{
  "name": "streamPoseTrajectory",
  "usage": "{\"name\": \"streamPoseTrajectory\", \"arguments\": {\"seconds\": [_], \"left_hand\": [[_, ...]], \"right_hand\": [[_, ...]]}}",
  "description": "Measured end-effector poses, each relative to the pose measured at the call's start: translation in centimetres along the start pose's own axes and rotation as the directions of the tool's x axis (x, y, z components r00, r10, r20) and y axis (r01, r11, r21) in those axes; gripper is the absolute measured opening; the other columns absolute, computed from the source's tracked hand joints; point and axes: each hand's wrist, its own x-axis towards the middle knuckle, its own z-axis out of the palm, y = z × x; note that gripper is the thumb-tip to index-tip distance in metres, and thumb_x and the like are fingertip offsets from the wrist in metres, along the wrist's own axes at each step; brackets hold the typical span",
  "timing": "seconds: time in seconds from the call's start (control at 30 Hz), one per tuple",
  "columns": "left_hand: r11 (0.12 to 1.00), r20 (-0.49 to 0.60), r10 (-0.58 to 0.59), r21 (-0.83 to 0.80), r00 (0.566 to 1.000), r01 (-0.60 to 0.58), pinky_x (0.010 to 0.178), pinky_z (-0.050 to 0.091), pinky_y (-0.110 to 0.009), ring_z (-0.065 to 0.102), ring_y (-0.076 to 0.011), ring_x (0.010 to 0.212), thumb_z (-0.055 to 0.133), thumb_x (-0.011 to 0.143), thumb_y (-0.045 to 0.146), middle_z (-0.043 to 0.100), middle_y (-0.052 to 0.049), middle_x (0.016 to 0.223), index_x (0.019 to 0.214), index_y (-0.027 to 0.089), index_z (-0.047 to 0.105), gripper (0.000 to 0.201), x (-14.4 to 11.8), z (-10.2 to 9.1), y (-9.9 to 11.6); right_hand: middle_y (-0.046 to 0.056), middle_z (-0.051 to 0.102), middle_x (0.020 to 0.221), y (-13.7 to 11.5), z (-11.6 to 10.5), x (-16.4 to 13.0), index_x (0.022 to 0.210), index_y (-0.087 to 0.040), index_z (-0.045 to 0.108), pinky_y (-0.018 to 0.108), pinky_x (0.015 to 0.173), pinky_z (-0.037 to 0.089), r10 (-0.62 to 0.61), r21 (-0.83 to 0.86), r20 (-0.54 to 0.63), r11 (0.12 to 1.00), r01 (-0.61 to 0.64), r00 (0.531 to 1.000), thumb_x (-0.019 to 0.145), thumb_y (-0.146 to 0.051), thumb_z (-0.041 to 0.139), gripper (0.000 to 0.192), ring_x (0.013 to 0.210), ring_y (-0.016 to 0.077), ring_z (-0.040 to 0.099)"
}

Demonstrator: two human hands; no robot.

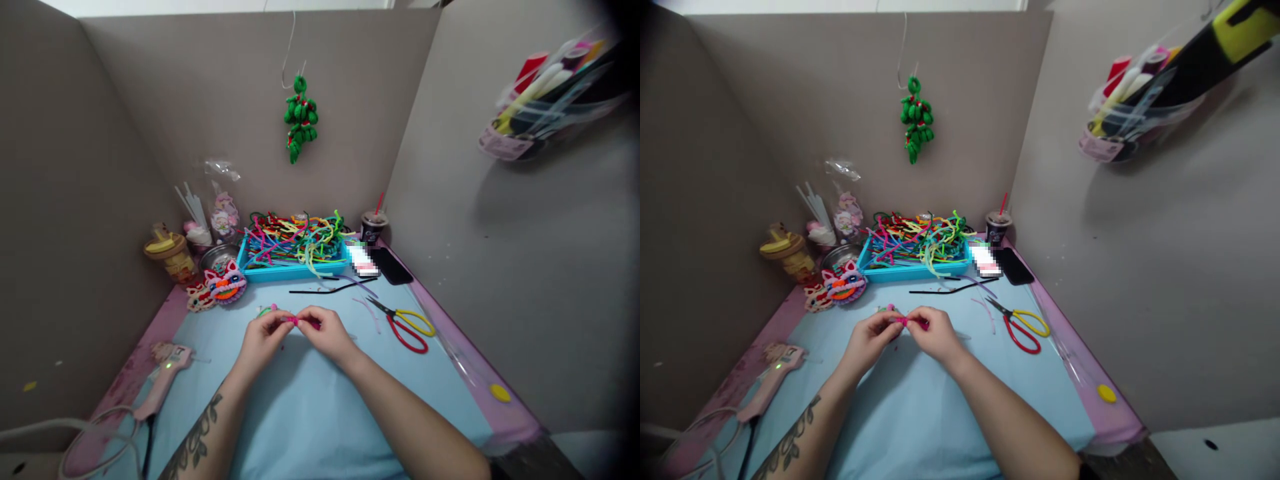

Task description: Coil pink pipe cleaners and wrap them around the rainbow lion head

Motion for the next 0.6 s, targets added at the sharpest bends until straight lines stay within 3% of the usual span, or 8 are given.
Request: {"name": "streamPoseTrajectory", "arguments": {"seconds": [0.43, 0.6], "left_hand": [[1.000, -0.002, -0.010, -0.004, 1.000, 0.010, 0.059, 0.044, -0.025, 0.058, -0.0156, 0.062, 0.071, 0.069, 0.033, 0.068, -0.004, 0.069, 0.078, 0.016, 0.072, 0.019, 0.0, 0.0, -0.2], [0.978, -0.043, -0.065, -0.200, 0.997, 0.056, 0.055, 0.042, -0.022, 0.056, -0.0124, 0.057, 0.072, 0.070, 0.038, 0.065, -0.002, 0.065, 0.082, 0.015, 0.067, 0.026, 0.4, -1.2, 0.0]], "right_hand": [[0.002, 0.067, 0.072, 0.4, 0.2, -0.1, 0.074, -0.017, 0.065, 0.024, 0.062, 0.046, -0.094, -0.171, -0.056, 0.982, 0.083, 0.994, 0.076, -0.021, 0.058, 0.008, 0.066, 0.0141, 0.059], [0.006, 0.069, 0.098, 0.2, -0.8, 0.0, 0.104, -0.019, 0.065, 0.029, 0.079, 0.050, -0.201, -0.223, 0.024, 0.954, 0.201, 0.979, 0.076, -0.021, 0.061, 0.028, 0.091, 0.0186, 0.063]]}}
